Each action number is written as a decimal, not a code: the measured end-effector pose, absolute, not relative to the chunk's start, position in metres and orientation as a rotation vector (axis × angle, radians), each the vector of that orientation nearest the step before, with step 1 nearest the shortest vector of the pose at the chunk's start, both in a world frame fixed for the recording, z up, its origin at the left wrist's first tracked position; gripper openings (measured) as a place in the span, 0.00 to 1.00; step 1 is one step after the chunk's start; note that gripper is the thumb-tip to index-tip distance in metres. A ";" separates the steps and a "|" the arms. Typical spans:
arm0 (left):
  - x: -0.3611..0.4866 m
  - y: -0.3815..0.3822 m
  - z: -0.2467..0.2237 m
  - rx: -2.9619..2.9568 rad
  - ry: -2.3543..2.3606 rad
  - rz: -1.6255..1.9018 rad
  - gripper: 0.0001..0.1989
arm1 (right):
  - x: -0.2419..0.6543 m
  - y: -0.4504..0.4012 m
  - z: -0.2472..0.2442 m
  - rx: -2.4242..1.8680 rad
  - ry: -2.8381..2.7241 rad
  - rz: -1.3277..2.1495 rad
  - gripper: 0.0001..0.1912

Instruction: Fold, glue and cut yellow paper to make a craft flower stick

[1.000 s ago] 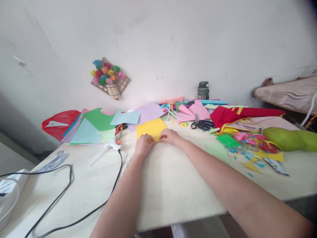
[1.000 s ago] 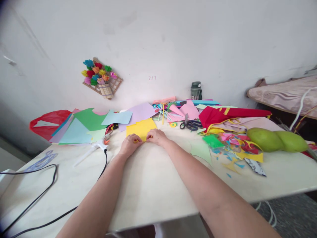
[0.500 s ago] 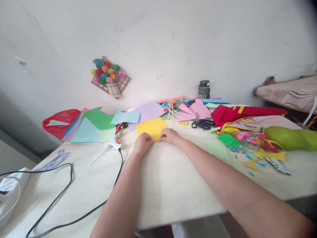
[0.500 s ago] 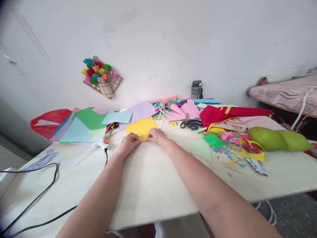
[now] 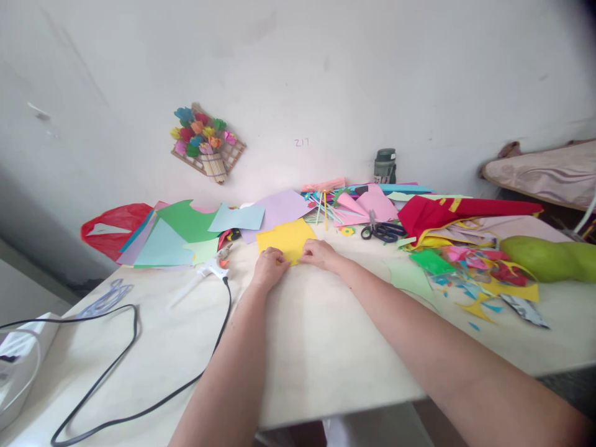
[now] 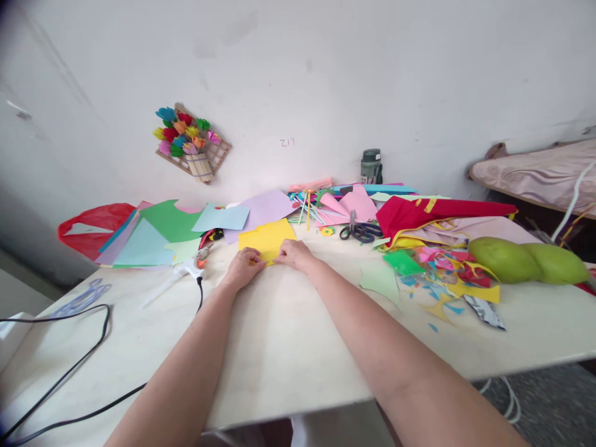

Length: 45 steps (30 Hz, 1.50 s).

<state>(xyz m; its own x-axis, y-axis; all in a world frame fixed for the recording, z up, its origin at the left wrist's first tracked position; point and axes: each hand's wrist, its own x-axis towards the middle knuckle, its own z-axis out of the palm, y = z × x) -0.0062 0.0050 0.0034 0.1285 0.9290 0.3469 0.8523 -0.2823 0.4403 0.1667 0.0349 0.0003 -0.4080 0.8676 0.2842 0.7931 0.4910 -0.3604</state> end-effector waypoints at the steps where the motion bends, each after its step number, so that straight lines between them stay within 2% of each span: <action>1: -0.006 0.005 0.003 2.252 1.805 0.852 0.05 | 0.166 0.035 0.001 -1.397 -2.306 0.234 0.10; 9: -0.002 0.003 0.004 2.281 1.901 0.794 0.04 | 0.163 0.036 0.007 -1.512 -2.313 0.334 0.11; 14: 0.000 -0.001 0.007 2.289 2.009 0.737 0.12 | 0.162 0.038 0.007 -1.518 -2.315 0.334 0.11; 17: 0.006 -0.007 0.013 2.458 1.990 0.678 0.12 | 0.162 0.039 0.007 -1.523 -2.320 0.357 0.11; 27: 0.037 -0.031 0.033 2.638 2.025 0.294 0.13 | 0.165 0.037 0.010 -1.486 -2.334 0.413 0.10; 34: 0.056 -0.046 0.029 2.622 1.993 -0.017 0.19 | 0.163 0.038 0.011 -1.493 -2.368 0.378 0.11; 39: 0.060 -0.049 0.026 2.438 2.017 -0.010 0.23 | 0.164 0.040 0.009 -1.452 -2.361 0.389 0.11; 45: 0.059 -0.048 0.020 2.391 2.015 0.068 0.23 | 0.176 0.046 0.007 -1.314 -2.316 0.551 0.11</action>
